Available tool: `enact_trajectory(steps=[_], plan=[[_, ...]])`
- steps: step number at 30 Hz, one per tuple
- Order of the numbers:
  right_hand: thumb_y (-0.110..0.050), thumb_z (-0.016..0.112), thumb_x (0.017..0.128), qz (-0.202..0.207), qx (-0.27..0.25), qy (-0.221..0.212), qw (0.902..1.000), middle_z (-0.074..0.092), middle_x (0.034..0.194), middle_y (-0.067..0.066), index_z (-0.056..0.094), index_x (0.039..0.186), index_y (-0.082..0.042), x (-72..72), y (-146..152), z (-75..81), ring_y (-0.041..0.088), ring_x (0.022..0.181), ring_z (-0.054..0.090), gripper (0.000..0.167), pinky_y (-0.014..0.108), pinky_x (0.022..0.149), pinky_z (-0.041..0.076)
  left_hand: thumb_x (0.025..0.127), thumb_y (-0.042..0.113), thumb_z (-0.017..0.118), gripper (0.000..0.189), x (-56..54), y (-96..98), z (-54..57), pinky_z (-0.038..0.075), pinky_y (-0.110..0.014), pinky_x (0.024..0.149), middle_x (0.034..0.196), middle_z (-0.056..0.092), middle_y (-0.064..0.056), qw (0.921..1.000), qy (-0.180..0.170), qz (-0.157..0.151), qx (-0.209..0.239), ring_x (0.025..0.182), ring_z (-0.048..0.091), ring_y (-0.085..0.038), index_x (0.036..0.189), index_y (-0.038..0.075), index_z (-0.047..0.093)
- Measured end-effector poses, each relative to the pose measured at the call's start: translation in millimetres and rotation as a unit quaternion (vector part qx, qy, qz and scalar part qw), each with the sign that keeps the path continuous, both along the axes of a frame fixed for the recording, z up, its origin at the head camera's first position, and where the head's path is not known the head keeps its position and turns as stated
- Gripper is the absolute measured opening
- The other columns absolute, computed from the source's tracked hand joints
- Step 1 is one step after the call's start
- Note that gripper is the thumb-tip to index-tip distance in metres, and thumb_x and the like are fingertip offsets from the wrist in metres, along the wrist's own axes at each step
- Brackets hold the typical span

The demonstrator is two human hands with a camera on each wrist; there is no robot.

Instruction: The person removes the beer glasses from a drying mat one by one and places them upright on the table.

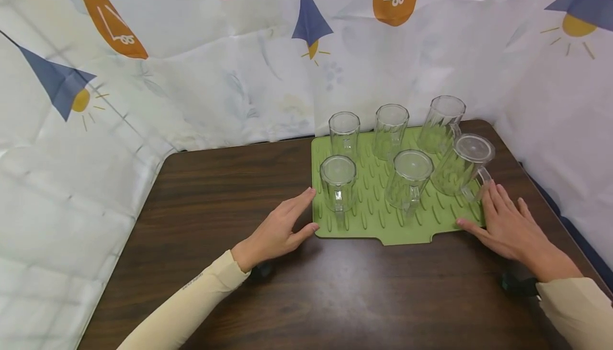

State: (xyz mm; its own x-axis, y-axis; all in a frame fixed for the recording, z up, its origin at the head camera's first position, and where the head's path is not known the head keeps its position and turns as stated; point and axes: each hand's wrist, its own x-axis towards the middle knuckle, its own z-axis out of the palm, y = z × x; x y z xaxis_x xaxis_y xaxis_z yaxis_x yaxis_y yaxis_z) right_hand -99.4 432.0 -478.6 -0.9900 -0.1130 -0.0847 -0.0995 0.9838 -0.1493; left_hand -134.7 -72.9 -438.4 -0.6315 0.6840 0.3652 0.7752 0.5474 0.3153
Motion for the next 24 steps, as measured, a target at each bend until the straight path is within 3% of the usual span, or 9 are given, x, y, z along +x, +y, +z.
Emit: enact_trajectory(steps=[3,10,17,24], plan=[[-0.062,0.050,0.103,0.005,-0.001,0.001,1.0000,-0.002,0.164,0.043,-0.002,0.160,0.013,-0.7,-1.0,-1.3,0.056,0.156,-0.002,0.107,0.084,0.111,0.014,0.105,0.041,0.059,0.072,0.7,5.5,-0.8,0.046,-0.047,0.120,0.163,0.044,-0.017,0.9998,-0.018,-0.009,-0.003,0.150,0.048,-0.026,0.160,0.001,0.034],[-0.059,0.051,0.104,0.013,-0.009,-0.003,0.9999,-0.001,0.164,0.043,0.002,0.159,0.015,-0.9,-0.6,-4.2,0.055,0.157,-0.002,0.104,0.084,0.109,0.016,0.105,0.037,0.061,0.073,2.5,15.2,-3.3,0.044,-0.046,0.122,0.166,0.040,-0.015,0.9987,-0.045,-0.025,0.001,0.153,0.043,-0.025,0.162,0.004,0.030],[-0.056,0.050,0.105,0.022,-0.021,-0.017,0.9994,-0.006,0.165,0.041,-0.002,0.160,0.013,-0.5,0.4,-5.1,0.053,0.158,-0.007,0.102,0.084,0.109,0.016,0.103,0.032,0.065,0.070,2.8,19.6,-4.6,0.048,-0.047,0.118,0.161,0.047,-0.016,0.9986,-0.042,-0.024,0.021,0.148,0.050,-0.026,0.159,0.002,0.036],[-0.057,0.048,0.106,0.019,-0.020,-0.028,0.9992,-0.007,0.164,0.042,-0.004,0.159,0.013,-0.2,0.6,-4.6,0.055,0.157,-0.008,0.103,0.084,0.110,0.015,0.105,0.033,0.061,0.065,5.0,23.9,-7.5,0.050,-0.043,0.117,0.157,0.052,-0.015,0.9960,-0.074,-0.024,0.044,0.145,0.053,-0.027,0.158,0.004,0.038]])
